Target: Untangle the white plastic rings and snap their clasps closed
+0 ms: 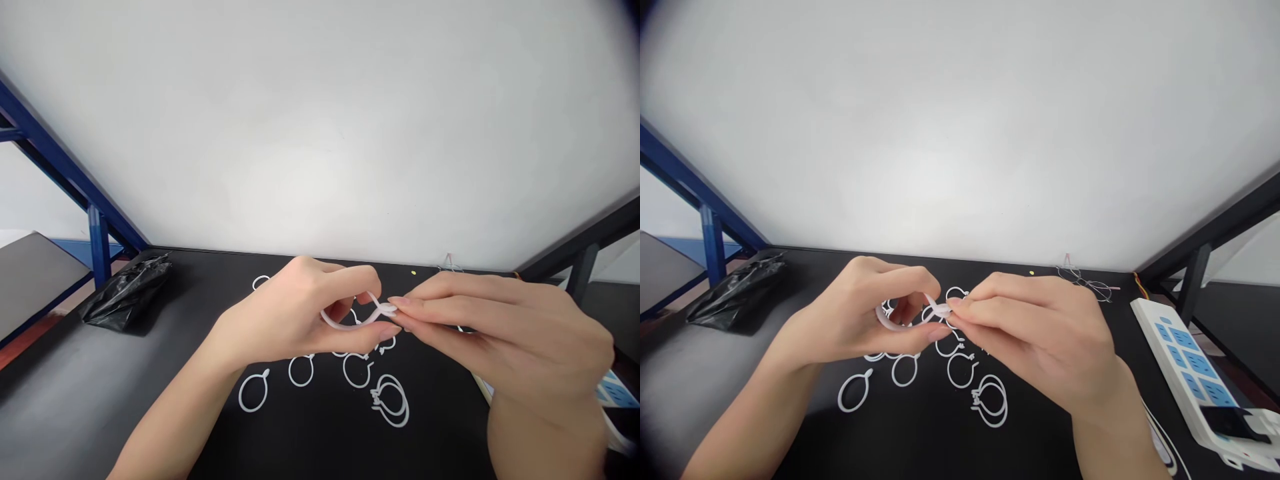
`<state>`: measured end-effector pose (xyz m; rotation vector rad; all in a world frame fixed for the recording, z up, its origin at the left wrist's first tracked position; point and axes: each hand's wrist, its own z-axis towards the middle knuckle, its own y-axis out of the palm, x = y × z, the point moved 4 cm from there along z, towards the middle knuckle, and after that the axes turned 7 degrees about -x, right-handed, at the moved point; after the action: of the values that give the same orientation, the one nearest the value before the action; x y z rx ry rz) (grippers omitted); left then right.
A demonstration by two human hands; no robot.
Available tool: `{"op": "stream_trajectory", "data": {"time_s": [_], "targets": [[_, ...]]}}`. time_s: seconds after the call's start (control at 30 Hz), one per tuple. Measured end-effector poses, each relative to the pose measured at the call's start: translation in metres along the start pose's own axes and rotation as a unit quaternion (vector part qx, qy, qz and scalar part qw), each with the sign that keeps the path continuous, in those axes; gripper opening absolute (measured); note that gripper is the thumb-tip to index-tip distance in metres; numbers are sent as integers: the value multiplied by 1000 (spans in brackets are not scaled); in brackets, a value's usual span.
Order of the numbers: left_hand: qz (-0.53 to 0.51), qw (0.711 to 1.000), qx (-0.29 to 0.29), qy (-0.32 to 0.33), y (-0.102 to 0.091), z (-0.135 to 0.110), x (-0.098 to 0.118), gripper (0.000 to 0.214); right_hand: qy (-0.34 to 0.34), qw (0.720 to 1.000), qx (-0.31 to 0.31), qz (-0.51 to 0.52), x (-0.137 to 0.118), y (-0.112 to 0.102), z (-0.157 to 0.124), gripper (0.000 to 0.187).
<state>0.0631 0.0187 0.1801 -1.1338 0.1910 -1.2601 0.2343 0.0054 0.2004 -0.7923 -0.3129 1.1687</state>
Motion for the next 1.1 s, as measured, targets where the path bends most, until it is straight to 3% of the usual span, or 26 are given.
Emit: {"op": "stream_trajectory", "data": {"time_s": [0.27,0.47,1.1], "targets": [[8,1000,10,5,-1,-1,0,19,3,1000,0,-19,-4,-3,4,16],[13,1000,18,5,-2,-1,0,19,0,997,-62,-40,-5,-6,9,14],[39,999,26,6,-2,1,4,20,18,997,-22,-66,-4,-5,4,17]]}}
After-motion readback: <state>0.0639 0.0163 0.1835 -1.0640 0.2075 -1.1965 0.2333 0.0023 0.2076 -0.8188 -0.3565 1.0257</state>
